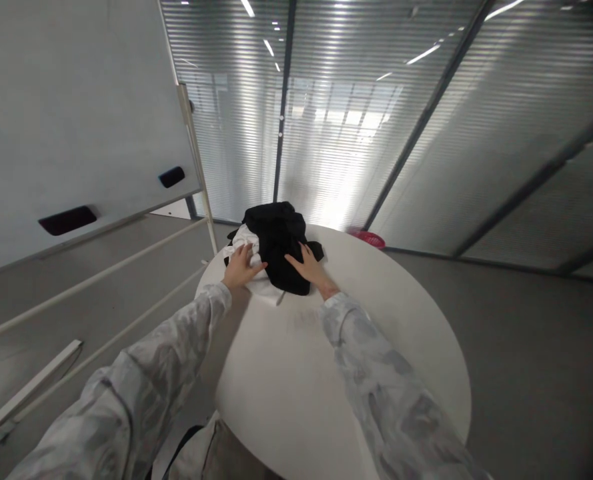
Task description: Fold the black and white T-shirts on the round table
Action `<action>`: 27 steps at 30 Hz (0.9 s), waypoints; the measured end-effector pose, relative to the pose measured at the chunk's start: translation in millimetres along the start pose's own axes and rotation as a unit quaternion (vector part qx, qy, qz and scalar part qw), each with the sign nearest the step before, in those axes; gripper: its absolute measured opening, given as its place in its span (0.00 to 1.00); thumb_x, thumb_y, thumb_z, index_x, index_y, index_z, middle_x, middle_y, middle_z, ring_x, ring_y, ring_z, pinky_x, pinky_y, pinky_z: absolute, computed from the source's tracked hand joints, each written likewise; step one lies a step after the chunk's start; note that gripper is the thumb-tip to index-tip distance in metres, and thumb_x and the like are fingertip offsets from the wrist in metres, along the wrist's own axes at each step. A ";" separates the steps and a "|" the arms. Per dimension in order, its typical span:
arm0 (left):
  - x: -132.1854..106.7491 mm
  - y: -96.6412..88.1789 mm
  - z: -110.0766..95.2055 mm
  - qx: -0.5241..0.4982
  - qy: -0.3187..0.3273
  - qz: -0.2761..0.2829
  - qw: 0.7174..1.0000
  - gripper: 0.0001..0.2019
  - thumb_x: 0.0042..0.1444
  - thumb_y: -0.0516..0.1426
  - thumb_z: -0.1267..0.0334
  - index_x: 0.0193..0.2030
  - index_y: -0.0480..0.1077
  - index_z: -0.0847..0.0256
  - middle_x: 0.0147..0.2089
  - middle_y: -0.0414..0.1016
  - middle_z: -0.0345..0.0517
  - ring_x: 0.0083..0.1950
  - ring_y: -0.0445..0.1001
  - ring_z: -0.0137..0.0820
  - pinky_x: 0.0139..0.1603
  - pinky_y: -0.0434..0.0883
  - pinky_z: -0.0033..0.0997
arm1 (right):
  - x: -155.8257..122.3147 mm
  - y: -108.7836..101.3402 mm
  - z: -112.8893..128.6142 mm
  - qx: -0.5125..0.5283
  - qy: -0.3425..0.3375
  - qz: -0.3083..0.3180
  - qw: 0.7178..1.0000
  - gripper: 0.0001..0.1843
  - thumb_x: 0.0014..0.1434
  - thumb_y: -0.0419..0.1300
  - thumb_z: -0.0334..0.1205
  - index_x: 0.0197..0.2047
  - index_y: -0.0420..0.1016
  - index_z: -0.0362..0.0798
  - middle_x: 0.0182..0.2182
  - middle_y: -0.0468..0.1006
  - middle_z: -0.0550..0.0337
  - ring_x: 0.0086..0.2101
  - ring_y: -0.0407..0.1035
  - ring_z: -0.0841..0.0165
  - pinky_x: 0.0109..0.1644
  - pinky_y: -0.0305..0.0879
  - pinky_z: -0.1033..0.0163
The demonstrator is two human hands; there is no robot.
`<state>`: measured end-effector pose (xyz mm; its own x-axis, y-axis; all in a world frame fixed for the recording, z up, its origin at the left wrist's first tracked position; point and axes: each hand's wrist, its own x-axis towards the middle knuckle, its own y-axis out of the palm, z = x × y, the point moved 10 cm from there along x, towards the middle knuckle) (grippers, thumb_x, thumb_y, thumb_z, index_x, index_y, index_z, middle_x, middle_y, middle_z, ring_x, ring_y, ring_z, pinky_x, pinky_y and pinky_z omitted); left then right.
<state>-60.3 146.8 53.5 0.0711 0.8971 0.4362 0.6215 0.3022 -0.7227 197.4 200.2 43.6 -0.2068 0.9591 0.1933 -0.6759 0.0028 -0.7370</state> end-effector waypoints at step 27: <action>-274.9 -90.8 -4.4 -0.095 -0.022 0.069 0.993 0.23 0.74 0.59 0.52 0.73 0.70 0.47 0.79 0.67 0.49 0.80 0.65 0.48 0.84 0.59 0.60 | -306.8 -91.5 -70.7 0.004 0.001 -0.039 0.999 0.30 0.77 0.54 0.56 0.77 0.65 0.58 0.74 0.70 0.50 0.73 0.64 0.51 0.79 0.61 0.36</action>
<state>-132.8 -128.7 1.6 0.1340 0.9405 0.3122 0.7445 0.1123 -0.6581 372.8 -74.2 6.0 -0.1525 0.9566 0.2483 -0.6952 0.0747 -0.7149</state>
